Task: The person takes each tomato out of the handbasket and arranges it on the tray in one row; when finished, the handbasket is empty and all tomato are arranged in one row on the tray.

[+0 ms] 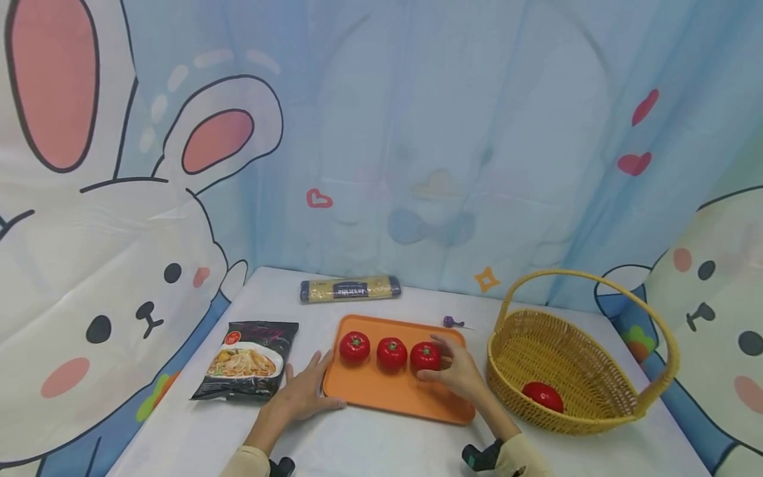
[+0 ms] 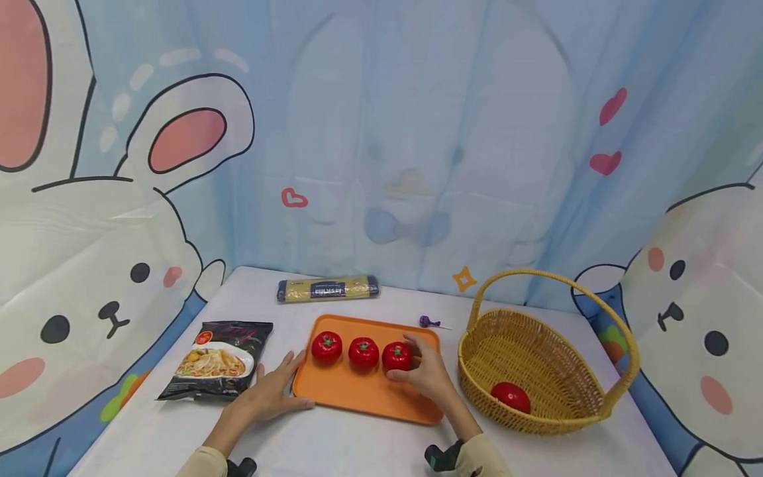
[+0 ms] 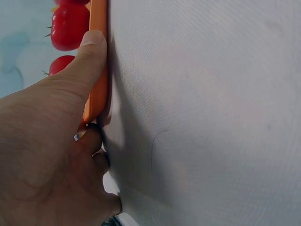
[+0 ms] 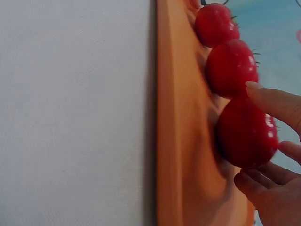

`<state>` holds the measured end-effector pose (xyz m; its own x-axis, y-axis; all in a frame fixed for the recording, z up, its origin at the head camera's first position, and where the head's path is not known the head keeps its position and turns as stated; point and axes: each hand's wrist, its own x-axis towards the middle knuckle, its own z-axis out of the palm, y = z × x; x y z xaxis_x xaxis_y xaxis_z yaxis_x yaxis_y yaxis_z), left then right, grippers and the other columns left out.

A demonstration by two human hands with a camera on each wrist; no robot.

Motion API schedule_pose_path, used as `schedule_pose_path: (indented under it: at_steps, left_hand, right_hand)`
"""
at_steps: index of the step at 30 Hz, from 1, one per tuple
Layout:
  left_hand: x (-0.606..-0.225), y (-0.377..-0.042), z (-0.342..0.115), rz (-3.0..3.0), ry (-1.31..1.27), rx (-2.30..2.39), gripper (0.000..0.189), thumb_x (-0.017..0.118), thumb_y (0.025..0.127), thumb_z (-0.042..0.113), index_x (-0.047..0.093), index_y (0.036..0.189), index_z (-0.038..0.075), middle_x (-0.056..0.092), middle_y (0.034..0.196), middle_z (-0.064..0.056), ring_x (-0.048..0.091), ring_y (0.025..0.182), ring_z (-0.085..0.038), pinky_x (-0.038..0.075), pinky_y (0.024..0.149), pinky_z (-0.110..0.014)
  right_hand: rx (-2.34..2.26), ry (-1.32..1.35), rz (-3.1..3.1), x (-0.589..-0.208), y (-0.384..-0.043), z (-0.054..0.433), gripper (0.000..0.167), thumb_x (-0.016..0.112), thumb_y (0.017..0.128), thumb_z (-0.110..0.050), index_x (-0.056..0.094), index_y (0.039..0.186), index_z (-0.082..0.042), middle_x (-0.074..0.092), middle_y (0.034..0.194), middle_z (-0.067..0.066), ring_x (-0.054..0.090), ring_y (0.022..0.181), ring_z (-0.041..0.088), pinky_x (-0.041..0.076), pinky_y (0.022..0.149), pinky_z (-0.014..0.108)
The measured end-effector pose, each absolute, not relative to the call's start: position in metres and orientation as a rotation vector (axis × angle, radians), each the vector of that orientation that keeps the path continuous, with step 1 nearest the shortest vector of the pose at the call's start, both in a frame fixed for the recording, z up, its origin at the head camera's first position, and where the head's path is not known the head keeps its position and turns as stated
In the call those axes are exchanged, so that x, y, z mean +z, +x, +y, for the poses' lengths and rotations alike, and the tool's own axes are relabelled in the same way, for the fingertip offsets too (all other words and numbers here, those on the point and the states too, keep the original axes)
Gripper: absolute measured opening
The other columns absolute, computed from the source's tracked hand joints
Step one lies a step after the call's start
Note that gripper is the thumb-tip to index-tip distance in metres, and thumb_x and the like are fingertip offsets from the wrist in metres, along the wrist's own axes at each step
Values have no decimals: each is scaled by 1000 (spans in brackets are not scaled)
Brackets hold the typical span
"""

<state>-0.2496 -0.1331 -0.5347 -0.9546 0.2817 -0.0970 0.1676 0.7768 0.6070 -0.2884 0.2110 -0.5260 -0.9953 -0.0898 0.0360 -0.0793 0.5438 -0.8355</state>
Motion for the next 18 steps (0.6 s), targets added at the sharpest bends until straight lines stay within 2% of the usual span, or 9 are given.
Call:
schedule_pose_path:
  at_steps: [5, 7, 9, 11, 14, 16, 18]
  left_hand:
    - [-535, -249, -134, 2785, 357, 924, 109, 90, 85, 47, 34, 168, 4, 37, 170, -26, 25, 163, -43, -6, 125, -80]
    - [-534, -249, -134, 2785, 356, 922, 109, 90, 85, 47, 34, 168, 4, 37, 170, -26, 25, 163, -43, -6, 125, -79]
    - [-533, -249, -134, 2784, 355, 926, 108, 90, 86, 47, 34, 168, 4, 37, 170, -26, 25, 163, -43, -7, 125, -79]
    - [-532, -249, -135, 2783, 351, 928, 108, 90, 86, 47, 34, 168, 4, 36, 170, -27, 25, 163, -43, -7, 125, -79]
    - [-532, -249, -136, 2783, 343, 928, 109, 90, 86, 47, 34, 168, 4, 36, 170, -26, 25, 163, -43, -7, 125, -79]
    - [-531, -249, -137, 2788, 337, 926, 109, 90, 85, 47, 34, 168, 4, 36, 170, -26, 25, 163, -43, -7, 125, -79]
    - [-531, -249, -139, 2793, 332, 925, 109, 90, 85, 47, 34, 168, 4, 37, 170, -27, 25, 162, -43, -7, 124, -80]
  right_hand:
    - [-1444, -251, 2763, -504, -276, 221, 84, 91, 89, -16, 46, 158, -2, 53, 158, 29, 49, 148, 48, 47, 117, 60]
    - [-1430, -331, 2754, -488, -268, 228, 75, 87, 93, -17, 49, 156, -1, 56, 154, 28, 53, 145, 46, 50, 116, 58]
    - [-1404, -439, 2725, -471, -260, 239, 60, 83, 97, -20, 58, 148, -1, 66, 143, 25, 64, 134, 41, 58, 109, 50]
    - [-1390, -592, 2639, -453, -254, 253, 42, 78, 101, -19, 66, 136, 1, 74, 126, 22, 73, 116, 36, 65, 94, 42]
    - [-1362, -772, 2466, -431, -248, 281, 21, 67, 108, -17, 70, 117, 2, 75, 96, 18, 72, 83, 29, 64, 68, 34]
    - [-1356, -822, 2346, -423, -249, 302, 21, 59, 112, -14, 67, 109, 5, 68, 85, 23, 65, 69, 29, 59, 57, 34]
    - [-1327, -782, 2281, -422, -253, 323, 30, 51, 115, -15, 63, 101, 9, 61, 79, 26, 55, 59, 25, 53, 51, 33]
